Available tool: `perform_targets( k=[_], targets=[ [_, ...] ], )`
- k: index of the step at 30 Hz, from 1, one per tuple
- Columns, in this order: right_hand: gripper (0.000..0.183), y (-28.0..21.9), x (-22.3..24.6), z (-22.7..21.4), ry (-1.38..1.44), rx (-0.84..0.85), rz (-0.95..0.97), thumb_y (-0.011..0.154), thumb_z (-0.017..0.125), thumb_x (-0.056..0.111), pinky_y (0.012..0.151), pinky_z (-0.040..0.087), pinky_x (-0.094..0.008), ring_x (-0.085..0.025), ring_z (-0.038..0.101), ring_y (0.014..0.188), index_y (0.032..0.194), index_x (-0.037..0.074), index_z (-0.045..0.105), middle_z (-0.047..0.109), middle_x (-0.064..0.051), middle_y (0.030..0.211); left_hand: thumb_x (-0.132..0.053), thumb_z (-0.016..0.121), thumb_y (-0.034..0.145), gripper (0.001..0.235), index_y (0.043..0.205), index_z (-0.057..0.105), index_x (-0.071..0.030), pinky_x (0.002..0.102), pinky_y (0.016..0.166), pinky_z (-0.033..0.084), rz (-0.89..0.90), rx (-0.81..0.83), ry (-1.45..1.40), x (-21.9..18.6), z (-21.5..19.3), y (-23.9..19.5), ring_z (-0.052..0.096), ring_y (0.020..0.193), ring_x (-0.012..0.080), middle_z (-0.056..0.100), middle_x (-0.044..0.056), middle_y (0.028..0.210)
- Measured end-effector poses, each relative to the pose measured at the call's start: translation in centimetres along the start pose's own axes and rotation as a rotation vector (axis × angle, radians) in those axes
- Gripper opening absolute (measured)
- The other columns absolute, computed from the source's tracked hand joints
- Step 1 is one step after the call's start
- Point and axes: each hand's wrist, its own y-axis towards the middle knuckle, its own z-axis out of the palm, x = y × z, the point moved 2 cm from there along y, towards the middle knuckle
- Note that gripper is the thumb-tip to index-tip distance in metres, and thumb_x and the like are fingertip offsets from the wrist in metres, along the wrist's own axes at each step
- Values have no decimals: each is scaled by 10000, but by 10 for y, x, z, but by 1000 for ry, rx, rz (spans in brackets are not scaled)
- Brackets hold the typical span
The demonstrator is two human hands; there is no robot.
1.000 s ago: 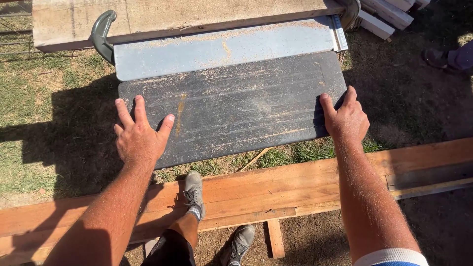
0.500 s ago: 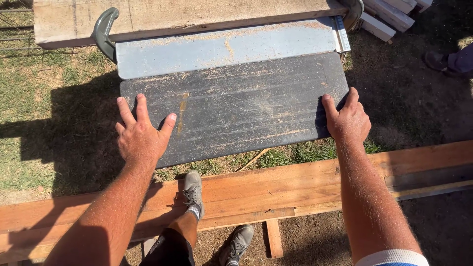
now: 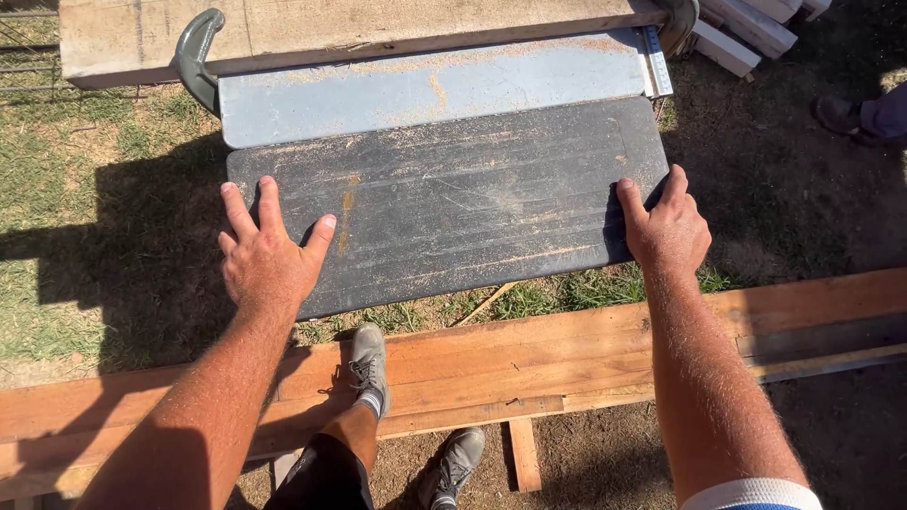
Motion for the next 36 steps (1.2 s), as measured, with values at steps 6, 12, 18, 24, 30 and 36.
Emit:
perform_targets(
  k=[6,12,18,24,30,36],
  targets=[
    [895,-2,2,-3,7,-1,0,1119,517,836,1055,530,-666,-580,726,1216,1697,156,448,726,-320,1315,-862,547,1024,1025,1819,322,-254,645,1022,596,-11,16,-8,0,0,1,538,1437,560,167,214,1840],
    [874,-3,4,-5,-5,9,-2,1136,516,815,1060,526,-671,-589,721,1221,1691,143,445,722,-333,1320,-847,554,1033,1015,1819,333,-245,641,1016,595,-2,5,-4,0,-1,0,557,1414,551,172,216,1842],
    [876,-2,2,-3,-7,3,-4,1134,516,817,1057,526,-677,-589,722,1220,1690,145,446,721,-332,1323,-854,545,1029,1012,1819,319,-262,641,1021,593,-10,16,-8,1,1,1,550,1430,543,160,204,1845],
    [886,1,3,-1,-13,35,20,1144,503,816,1083,511,-672,-590,708,1245,1709,138,428,709,-330,1363,-854,532,1031,1014,1824,285,-273,643,1044,590,-27,52,8,-2,-3,1,536,1450,551,136,192,1853],
    [916,2,3,3,-51,-33,-12,1079,477,811,919,492,-721,-658,682,1139,1679,120,459,728,-362,1328,-779,732,951,974,1726,491,-241,663,859,594,64,-238,5,7,20,6,643,1106,583,304,237,1800],
    [926,4,-1,4,-45,-22,-34,1104,465,808,967,472,-691,-647,664,1181,1697,97,462,720,-360,1372,-834,662,952,993,1745,428,-282,657,866,578,26,-180,-24,6,19,6,612,1131,581,232,196,1838]
  ],
)
